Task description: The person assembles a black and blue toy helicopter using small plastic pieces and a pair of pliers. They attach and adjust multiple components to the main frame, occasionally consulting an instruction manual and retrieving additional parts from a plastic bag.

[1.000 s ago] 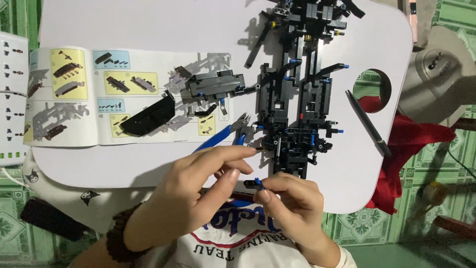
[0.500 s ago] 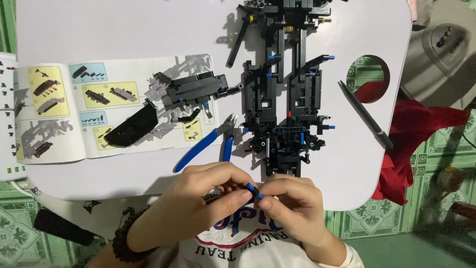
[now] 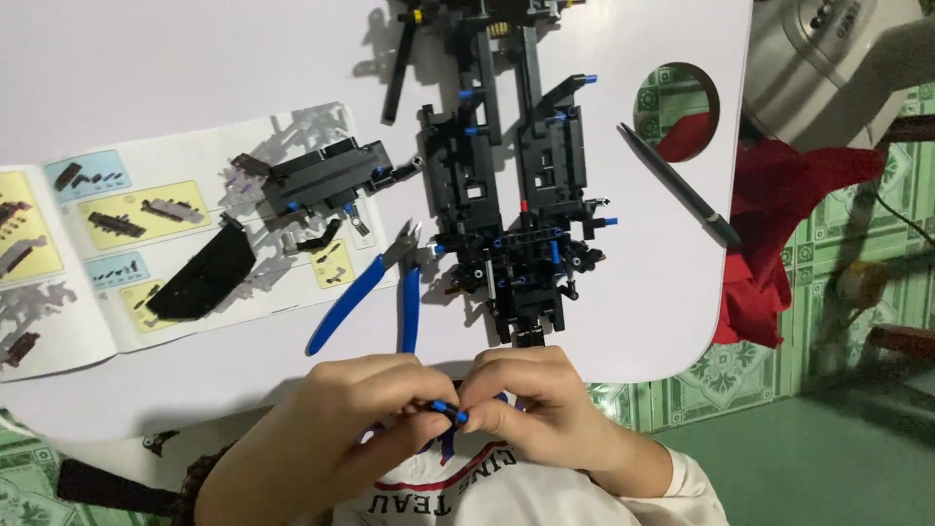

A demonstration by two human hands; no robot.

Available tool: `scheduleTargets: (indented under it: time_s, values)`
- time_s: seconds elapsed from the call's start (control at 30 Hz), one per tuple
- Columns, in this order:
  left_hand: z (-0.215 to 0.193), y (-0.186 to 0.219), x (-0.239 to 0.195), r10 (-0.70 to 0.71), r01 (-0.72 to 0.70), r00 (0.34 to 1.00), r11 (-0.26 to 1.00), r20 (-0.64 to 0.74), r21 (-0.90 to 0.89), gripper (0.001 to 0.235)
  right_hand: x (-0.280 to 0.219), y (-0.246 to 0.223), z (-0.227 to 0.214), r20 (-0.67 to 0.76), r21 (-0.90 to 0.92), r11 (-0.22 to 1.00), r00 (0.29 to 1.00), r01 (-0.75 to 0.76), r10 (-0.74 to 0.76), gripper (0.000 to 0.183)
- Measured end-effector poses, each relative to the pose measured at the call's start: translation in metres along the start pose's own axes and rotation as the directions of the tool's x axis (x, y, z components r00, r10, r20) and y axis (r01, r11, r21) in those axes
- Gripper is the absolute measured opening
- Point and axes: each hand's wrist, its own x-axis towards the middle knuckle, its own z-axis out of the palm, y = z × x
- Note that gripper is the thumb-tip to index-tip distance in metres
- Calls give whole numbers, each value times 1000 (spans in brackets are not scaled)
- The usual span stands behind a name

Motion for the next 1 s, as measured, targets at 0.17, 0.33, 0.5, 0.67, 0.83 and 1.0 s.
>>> scheduleTargets:
  time_s: [0.17, 0.33, 0.5, 0.67, 0.83, 1.0]
  values:
    - [3, 6, 6, -31, 22, 997, 992, 74, 126, 9, -6, 1, -3, -3, 47, 998, 999, -35, 36, 12]
    - [12, 8, 13, -1, 4, 999, 996, -33, 89, 12, -8, -1, -7, -92, -103, 994, 995, 35, -45, 6]
    - [16, 7, 15, -16, 12, 999, 997, -47, -83, 13, -4, -14, -14, -33, -133, 988, 996, 73, -78, 12]
    - [19, 0, 16, -23, 19, 998, 998, -65, -60, 11, 2, -15, -16, -73, -291, 951, 989, 100, -127, 20]
    - [22, 1, 13, 29, -32, 999, 983, -20, -180, 11, 14, -25, -15, 146, -324, 932, 982, 162, -120, 19]
    - [23, -4, 10, 1, 2, 1000, 990, 22, -139, 10, 9, -21, -10, 73, -302, 949, 995, 85, -66, 14]
